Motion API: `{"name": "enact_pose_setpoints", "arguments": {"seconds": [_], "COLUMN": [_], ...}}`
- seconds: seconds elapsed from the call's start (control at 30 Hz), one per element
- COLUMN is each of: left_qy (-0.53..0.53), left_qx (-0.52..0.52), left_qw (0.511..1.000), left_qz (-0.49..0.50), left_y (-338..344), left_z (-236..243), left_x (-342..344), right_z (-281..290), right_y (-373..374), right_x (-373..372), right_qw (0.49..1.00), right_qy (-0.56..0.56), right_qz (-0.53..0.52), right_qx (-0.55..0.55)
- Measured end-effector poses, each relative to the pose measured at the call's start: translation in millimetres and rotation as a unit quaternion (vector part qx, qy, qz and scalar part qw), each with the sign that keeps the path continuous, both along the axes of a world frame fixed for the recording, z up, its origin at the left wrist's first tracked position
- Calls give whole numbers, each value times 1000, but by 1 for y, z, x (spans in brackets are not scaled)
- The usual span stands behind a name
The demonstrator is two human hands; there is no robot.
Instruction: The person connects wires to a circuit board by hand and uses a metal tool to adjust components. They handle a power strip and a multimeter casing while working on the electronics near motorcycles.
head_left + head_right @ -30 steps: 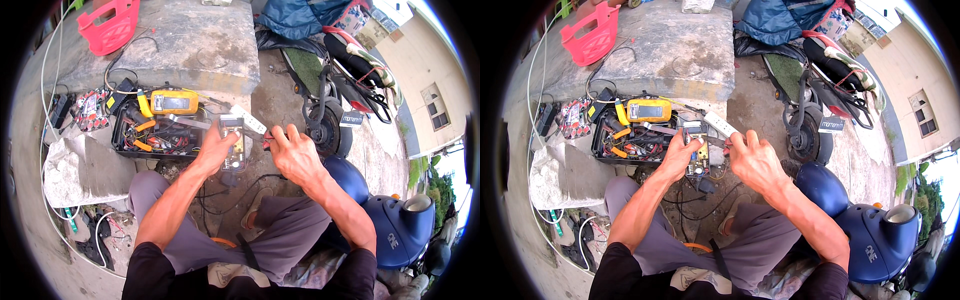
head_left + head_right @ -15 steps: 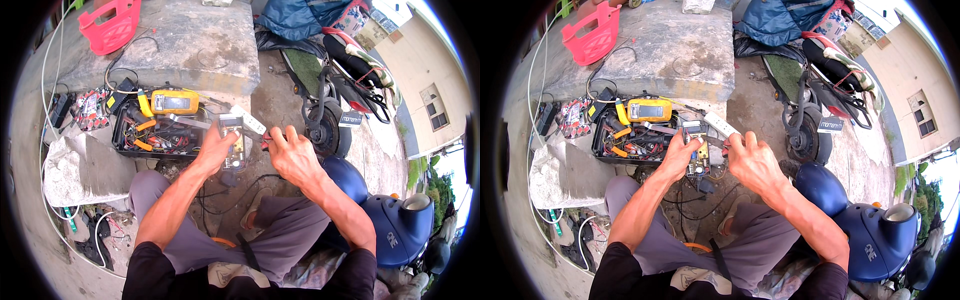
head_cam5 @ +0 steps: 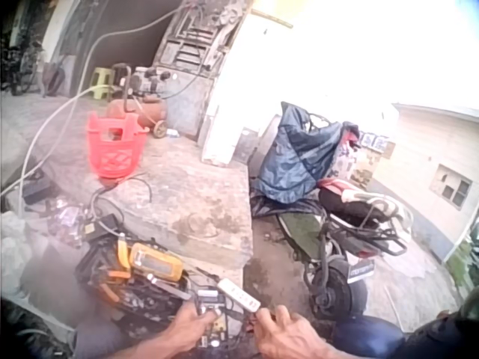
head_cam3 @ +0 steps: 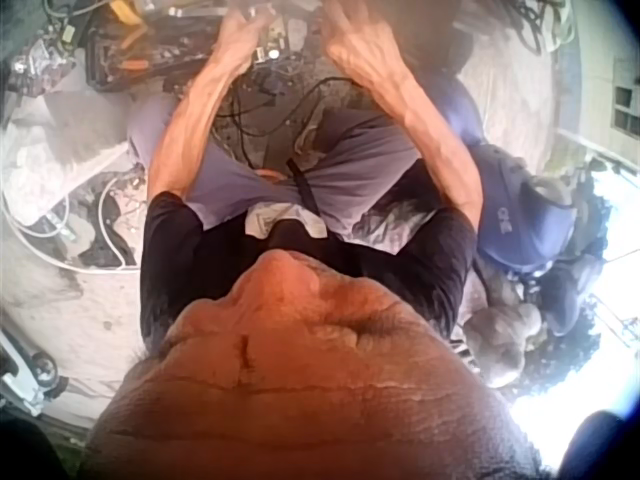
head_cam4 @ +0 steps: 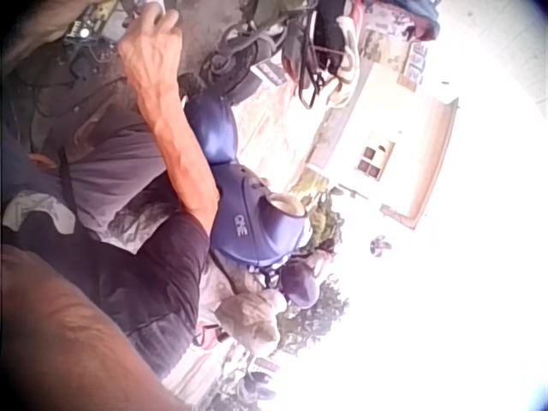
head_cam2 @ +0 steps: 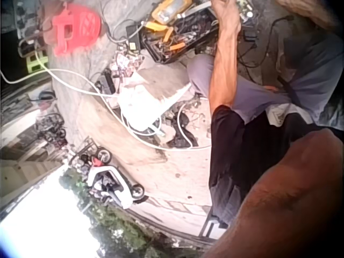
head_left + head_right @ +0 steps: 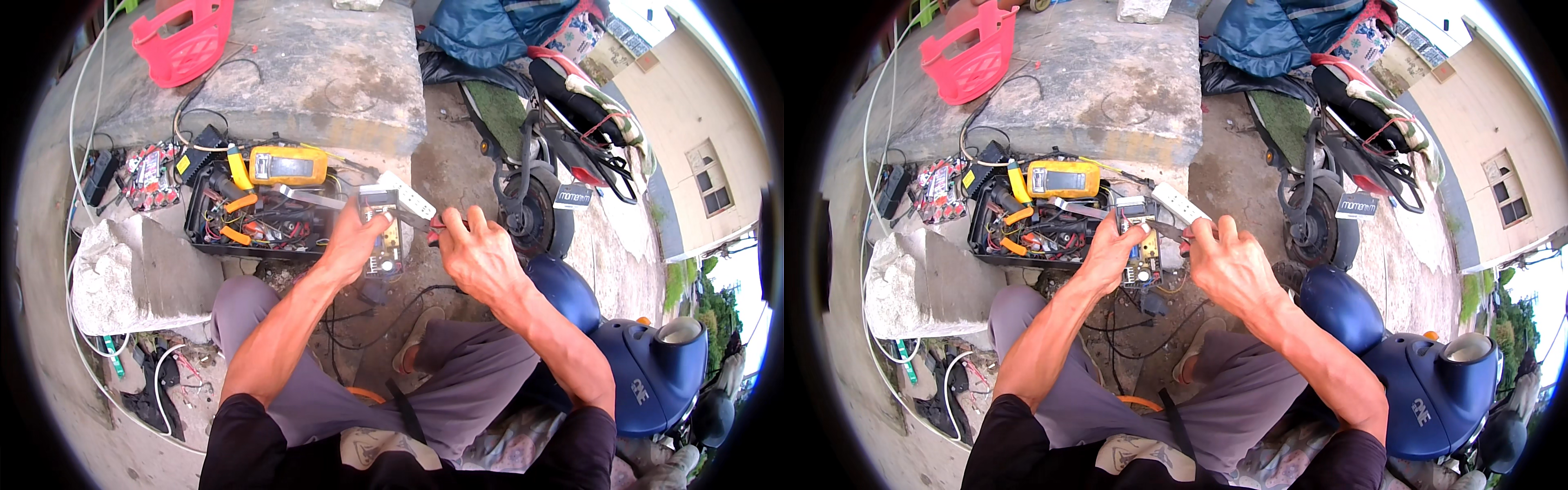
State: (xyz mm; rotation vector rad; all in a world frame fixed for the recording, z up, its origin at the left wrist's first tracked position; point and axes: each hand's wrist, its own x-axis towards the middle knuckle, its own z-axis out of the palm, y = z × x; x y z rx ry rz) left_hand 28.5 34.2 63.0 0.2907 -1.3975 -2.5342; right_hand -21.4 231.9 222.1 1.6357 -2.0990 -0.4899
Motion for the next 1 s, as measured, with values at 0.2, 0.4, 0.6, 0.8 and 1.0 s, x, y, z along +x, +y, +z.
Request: {"name": "enact_pose_setpoints", "arguments": {"seconds": [0.2, 0.4, 0.6, 0.8, 1.0], "left_qy": [-27, -30, -25, -26, -14], "left_qx": [-49, -194, -164, -151, -129], "left_qw": [998, 981, 986, 988, 992], "left_qz": [-8, -4, 10, 0, -12], "left_y": [-4, -12, -11, -12, -12], "left_z": [12, 12, 20, 22, 20], "left_x": [5, 9, 11, 8, 6], "right_z": [-3, -13, -21, -36, -47], "right_y": [7, 13, 22, 28, 30], "right_x": [-3, 1, 0, -1, -6], "right_qw": [1000, 995, 981, 973, 966], "right_qy": [1, 33, -5, -48, -71], "right_qz": [-14, -31, -68, -94, -95], "right_qx": [-13, -85, -182, -206, -231]}}
